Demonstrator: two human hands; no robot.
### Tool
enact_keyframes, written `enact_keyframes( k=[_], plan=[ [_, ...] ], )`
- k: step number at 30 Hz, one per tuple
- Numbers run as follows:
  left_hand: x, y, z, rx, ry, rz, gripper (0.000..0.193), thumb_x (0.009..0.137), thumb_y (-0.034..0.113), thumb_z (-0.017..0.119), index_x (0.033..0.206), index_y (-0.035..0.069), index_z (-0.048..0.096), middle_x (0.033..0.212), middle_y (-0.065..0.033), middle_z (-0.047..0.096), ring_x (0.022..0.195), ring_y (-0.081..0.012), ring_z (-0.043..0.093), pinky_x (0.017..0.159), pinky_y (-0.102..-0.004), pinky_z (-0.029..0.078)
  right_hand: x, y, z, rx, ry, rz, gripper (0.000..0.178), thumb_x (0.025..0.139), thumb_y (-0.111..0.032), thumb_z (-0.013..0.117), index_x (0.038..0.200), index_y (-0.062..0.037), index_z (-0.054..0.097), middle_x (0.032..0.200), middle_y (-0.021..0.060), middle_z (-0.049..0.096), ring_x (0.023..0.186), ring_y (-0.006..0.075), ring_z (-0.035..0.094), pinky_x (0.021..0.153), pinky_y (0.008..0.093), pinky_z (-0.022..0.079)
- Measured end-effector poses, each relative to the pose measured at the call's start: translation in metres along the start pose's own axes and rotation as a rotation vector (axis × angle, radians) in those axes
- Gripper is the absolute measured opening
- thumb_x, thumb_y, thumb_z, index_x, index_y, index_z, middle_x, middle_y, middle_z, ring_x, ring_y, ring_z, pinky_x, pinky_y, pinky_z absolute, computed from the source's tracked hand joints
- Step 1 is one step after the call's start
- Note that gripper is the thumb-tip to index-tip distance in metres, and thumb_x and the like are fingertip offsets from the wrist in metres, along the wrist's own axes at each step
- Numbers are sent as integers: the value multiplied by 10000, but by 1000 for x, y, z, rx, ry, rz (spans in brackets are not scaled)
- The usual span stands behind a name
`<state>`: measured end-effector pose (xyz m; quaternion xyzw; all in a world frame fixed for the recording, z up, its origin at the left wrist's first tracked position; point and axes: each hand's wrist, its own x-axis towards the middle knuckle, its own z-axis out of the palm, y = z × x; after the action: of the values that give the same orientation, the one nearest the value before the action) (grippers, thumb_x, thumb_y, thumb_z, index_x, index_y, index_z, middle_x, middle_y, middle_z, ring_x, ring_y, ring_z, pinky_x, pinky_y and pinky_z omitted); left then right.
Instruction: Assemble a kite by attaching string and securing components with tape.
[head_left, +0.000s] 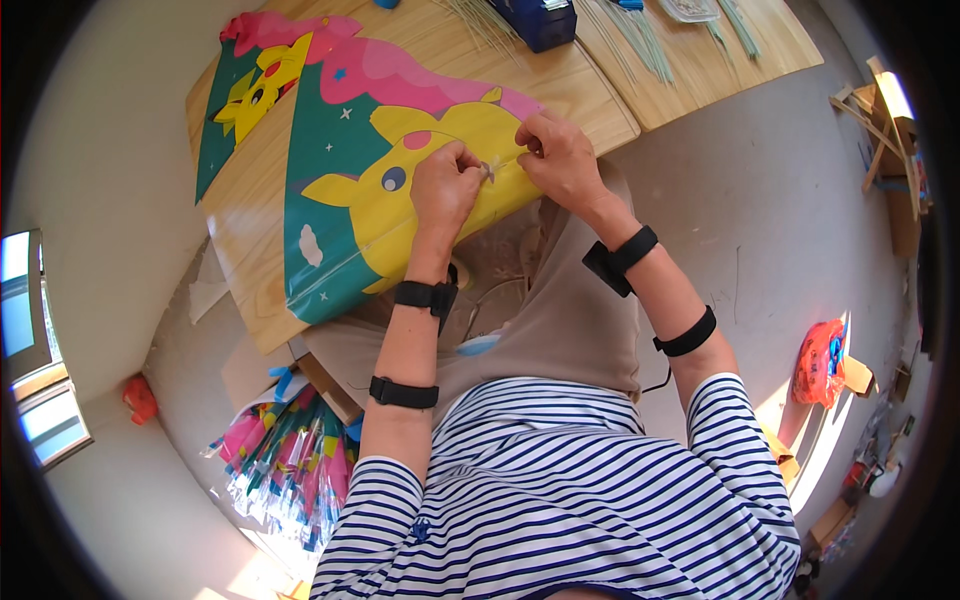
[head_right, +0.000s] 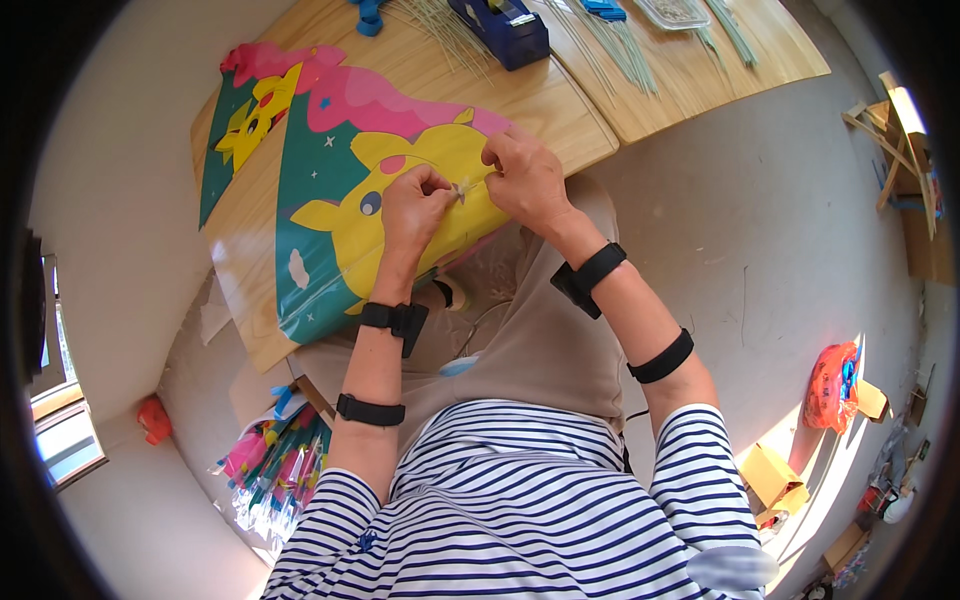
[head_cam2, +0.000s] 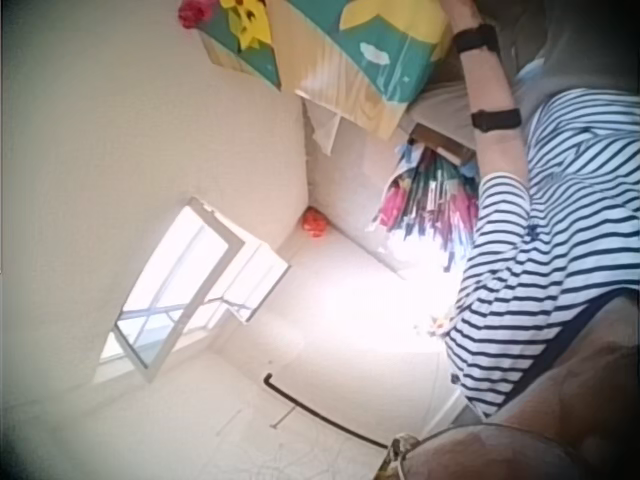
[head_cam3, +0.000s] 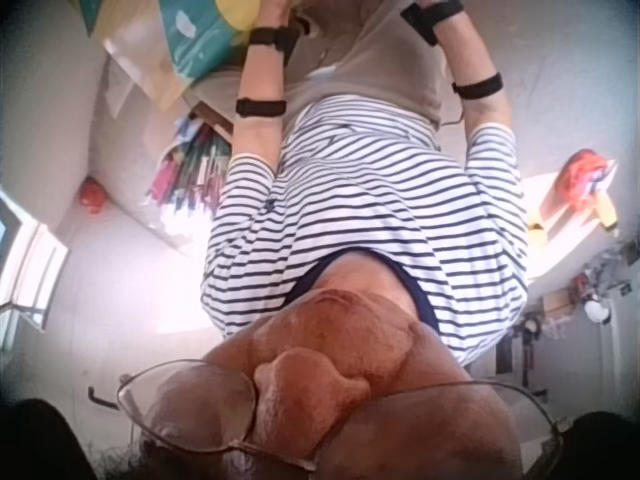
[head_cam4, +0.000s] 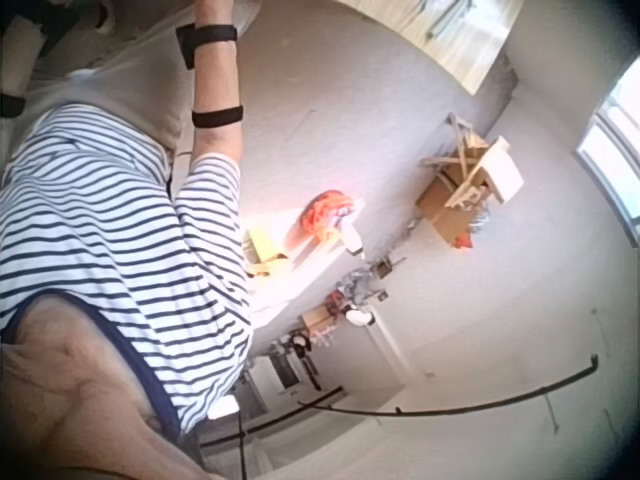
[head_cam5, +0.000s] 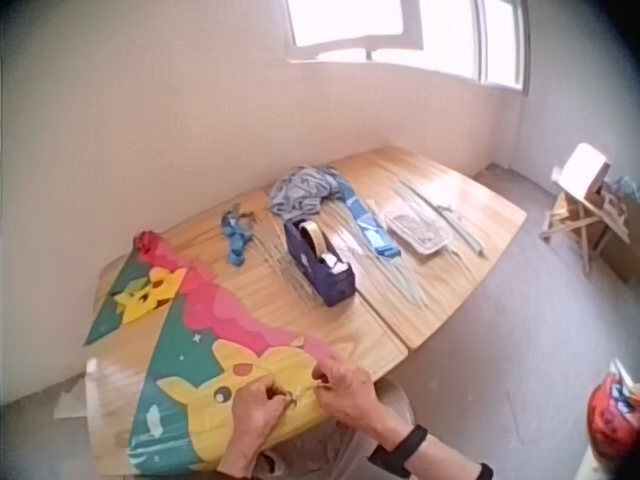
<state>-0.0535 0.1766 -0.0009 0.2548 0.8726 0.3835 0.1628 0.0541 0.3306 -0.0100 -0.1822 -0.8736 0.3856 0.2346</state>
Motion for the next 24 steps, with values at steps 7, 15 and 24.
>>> enact_keyframes(
  k=[7, 15, 24],
  plan=[
    [0, -1, 0, -35, -5, 8, 114, 762, 101, 742, 822, 11, 708, 708, -77, 706, 645, -138, 657, 612, -288, 504, -9, -26, 22, -171, -3, 21, 291, 718, -71, 756, 972, -64, 615, 936, 126, 649, 826, 350, 658, 715, 433, 520],
    [-1, 0, 0, -24, 7, -6, 116, 762, 98, 728, 824, 3, 704, 710, -77, 705, 651, -142, 663, 619, -286, 507, -6, -10, 12, -169, 193, 249, 149, 784, -86, 689, 923, -60, 641, 936, 148, 664, 845, 366, 664, 735, 463, 523],
    [-1, 0, -1, -30, -5, -19, 114, 760, 95, 730, 822, 5, 700, 710, -69, 703, 648, -133, 653, 622, -283, 506, -16, -29, 5, -168, 141, 172, 274, 737, -142, 766, 965, -57, 640, 969, 148, 662, 884, 374, 663, 747, 467, 530]
  ],
)
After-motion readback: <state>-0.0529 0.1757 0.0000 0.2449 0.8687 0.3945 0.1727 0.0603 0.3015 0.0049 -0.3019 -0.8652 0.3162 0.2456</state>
